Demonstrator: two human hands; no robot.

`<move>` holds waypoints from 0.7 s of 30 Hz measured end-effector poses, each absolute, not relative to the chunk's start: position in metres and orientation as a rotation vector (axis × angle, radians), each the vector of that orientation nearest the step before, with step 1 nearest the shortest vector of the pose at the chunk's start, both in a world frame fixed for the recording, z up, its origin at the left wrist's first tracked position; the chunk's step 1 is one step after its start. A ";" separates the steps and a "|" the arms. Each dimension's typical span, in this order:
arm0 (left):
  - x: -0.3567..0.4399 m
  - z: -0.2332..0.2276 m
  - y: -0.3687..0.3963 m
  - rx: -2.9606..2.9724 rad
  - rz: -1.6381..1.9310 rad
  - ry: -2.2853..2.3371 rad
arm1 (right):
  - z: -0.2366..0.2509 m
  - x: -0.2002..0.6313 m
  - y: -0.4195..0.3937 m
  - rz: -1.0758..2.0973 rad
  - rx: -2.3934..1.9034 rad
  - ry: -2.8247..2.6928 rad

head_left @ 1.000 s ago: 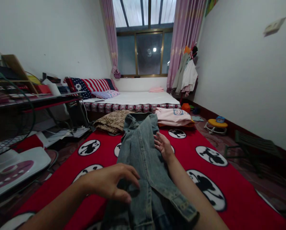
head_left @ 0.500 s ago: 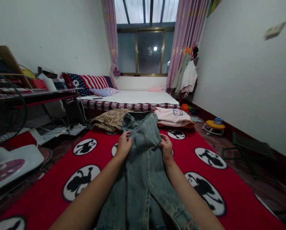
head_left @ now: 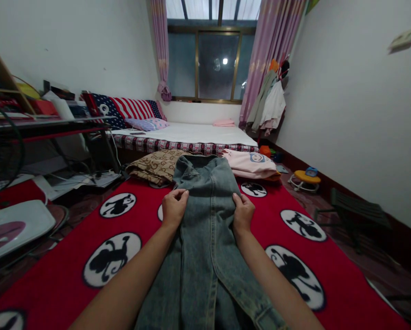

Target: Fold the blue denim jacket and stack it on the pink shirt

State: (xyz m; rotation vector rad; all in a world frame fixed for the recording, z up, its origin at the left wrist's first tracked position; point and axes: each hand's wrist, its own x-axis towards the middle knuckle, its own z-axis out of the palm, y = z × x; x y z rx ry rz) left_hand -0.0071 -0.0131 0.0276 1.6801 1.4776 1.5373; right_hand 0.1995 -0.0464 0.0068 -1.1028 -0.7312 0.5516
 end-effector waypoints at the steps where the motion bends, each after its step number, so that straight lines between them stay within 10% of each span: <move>1: -0.008 0.025 -0.013 1.708 1.499 1.518 | 0.005 0.201 -0.045 0.576 -1.136 -0.739; 21: -0.008 0.008 -0.022 1.821 1.934 1.247 | 0.071 0.190 0.062 0.038 -1.510 -1.622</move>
